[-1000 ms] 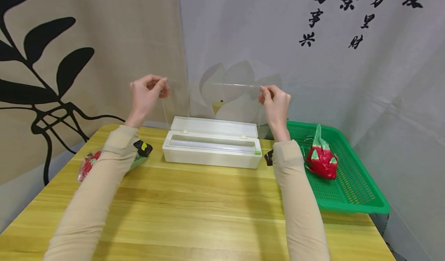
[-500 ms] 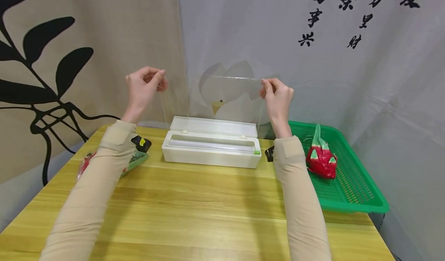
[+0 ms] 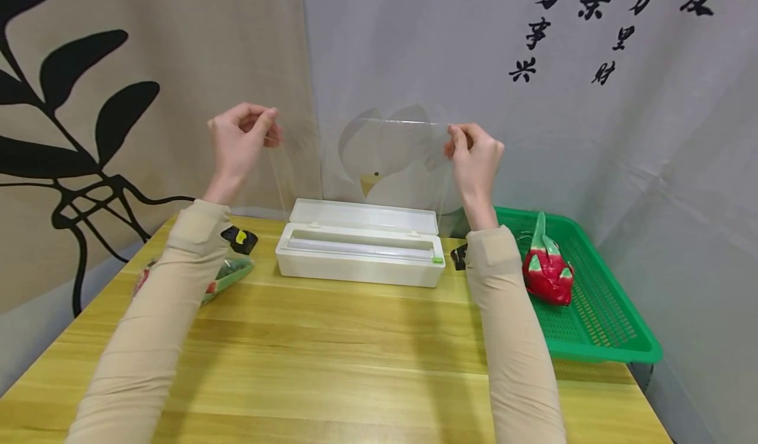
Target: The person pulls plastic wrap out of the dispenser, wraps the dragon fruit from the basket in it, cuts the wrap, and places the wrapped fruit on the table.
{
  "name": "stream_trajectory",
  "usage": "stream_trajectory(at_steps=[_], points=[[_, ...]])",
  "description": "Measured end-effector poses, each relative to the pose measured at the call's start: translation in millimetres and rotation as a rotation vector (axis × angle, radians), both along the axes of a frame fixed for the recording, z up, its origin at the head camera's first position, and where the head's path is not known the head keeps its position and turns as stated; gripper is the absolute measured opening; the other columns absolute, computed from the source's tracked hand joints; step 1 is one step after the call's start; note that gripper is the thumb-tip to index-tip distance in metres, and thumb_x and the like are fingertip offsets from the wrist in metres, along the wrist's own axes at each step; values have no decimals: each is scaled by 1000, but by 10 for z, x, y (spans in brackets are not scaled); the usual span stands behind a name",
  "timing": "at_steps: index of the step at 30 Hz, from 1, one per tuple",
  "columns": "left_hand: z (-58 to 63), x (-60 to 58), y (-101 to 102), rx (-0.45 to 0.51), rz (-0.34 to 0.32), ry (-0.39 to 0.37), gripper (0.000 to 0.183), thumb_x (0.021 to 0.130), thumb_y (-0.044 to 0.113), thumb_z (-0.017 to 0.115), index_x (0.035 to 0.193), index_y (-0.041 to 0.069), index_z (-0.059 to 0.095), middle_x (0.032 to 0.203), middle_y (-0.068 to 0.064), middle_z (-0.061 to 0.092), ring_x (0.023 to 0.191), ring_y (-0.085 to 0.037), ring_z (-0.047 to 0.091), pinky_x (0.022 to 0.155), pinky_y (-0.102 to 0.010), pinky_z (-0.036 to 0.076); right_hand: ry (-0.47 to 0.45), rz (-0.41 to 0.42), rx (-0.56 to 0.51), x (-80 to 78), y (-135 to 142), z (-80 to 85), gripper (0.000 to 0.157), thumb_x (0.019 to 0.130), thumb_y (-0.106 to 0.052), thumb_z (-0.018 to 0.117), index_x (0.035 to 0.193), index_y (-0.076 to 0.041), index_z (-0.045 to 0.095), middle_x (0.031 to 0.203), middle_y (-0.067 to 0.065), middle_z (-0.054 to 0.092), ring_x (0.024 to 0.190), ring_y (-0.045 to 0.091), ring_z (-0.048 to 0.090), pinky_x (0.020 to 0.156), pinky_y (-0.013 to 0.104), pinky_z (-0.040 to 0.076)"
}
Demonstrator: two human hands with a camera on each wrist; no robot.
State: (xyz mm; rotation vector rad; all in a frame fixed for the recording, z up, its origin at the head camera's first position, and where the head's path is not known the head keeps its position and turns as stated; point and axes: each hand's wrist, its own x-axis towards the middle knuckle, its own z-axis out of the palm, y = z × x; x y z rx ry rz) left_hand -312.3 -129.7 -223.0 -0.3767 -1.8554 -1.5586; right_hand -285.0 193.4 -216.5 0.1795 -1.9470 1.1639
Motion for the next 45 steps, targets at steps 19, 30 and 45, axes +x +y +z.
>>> stream_trajectory(at_steps=[19,30,45], points=[[245,325,67,72,-10,51,24,87,13,67,91,-10,68,60,14,61,53,0,61,56,-14,53,15,23,-64,162,12,225,25,93,-25,58,94,-4,72,64,-13,60,60,2,60,67,13,53],[412,541,109,116,-36,77,19,87,9,67,89,-11,67,60,13,62,53,-1,61,56,-15,54,38,49,-137,188,-12,336,21,91,-23,60,89,-6,71,63,-11,60,57,4,60,65,14,53],[517,599,97,119,-34,117,17,85,11,69,87,-6,69,62,11,63,54,-4,61,57,-14,53,83,58,-170,255,22,472,20,89,-23,63,87,-4,71,60,-11,60,55,4,60,63,14,54]])
